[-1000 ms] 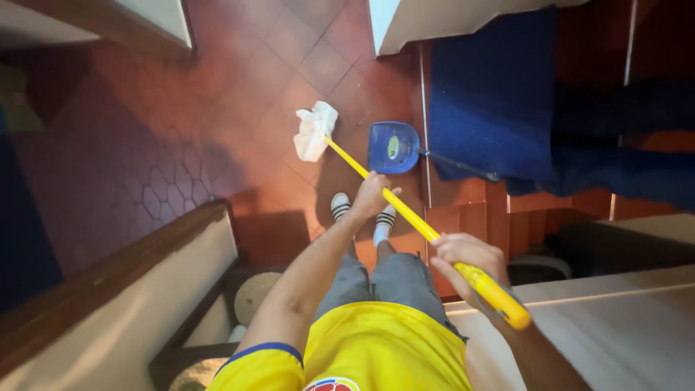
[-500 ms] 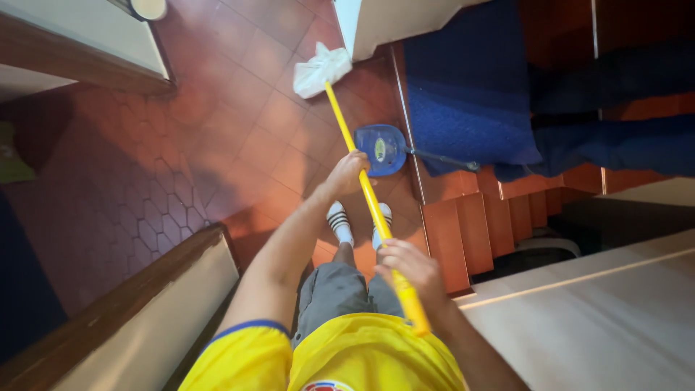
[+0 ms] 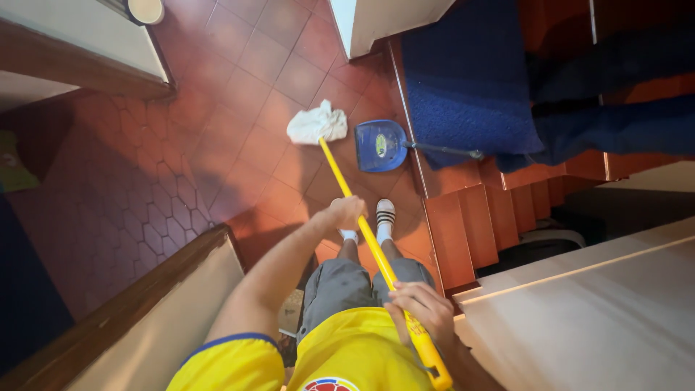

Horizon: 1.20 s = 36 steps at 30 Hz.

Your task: Cleaning a tiled floor using a mop and a dustpan.

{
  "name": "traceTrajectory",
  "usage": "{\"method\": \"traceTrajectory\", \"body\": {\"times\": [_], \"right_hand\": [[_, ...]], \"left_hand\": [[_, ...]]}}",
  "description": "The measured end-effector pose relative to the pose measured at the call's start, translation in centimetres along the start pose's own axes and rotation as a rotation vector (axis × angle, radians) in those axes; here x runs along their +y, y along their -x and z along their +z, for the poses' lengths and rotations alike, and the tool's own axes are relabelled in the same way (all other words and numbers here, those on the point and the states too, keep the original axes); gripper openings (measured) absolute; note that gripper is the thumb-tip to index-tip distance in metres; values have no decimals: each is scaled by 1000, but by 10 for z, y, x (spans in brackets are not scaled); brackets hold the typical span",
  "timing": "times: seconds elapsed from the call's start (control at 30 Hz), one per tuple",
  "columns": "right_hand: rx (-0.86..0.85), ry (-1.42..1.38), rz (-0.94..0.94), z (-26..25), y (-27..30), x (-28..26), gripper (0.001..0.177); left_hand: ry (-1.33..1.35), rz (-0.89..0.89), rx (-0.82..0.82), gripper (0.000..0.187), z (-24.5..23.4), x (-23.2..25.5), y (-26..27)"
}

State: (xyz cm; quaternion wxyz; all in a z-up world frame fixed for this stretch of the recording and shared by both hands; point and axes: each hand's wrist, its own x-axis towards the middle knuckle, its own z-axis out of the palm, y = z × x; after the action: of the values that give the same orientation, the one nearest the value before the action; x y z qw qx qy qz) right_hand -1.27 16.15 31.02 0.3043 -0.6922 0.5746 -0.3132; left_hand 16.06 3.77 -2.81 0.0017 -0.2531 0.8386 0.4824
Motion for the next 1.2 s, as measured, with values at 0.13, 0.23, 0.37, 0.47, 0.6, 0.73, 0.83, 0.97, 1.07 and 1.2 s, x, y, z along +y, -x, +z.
{"method": "traceTrajectory", "body": {"times": [0.13, 0.23, 0.37, 0.47, 0.6, 0.73, 0.83, 0.97, 1.07, 1.2], "right_hand": [[-48, -5, 55, -13, 11, -13, 11], [-34, -4, 109, -21, 14, -22, 11], [-29, -30, 117, -46, 3, -39, 14], [59, -208, 147, -50, 12, -34, 16], [119, -486, 151, -29, 26, -2, 11], [40, -608, 217, 2, 34, 48, 11], [10, -556, 201, 8, 38, 64, 13], [24, -493, 119, -29, 59, 79, 11], [43, -425, 209, -78, 88, 82, 8], [140, -239, 227, -144, 113, 76, 7]], "left_hand": [[148, -70, 22, 31, 2, 41, 25], [112, -66, 63, 17, 31, 42, 25], [152, -215, 183, 16, -4, 93, 32], [159, -129, 631, 11, 3, 107, 36], [186, -391, 954, 16, 29, 99, 46], [167, -374, 962, 25, 44, 70, 61], [205, -524, 748, 7, 105, 29, 56], [65, -363, 822, 9, 143, 38, 9], [127, -321, 762, 10, 149, 97, -44], [210, -309, 641, 9, 134, 176, -100]]}}
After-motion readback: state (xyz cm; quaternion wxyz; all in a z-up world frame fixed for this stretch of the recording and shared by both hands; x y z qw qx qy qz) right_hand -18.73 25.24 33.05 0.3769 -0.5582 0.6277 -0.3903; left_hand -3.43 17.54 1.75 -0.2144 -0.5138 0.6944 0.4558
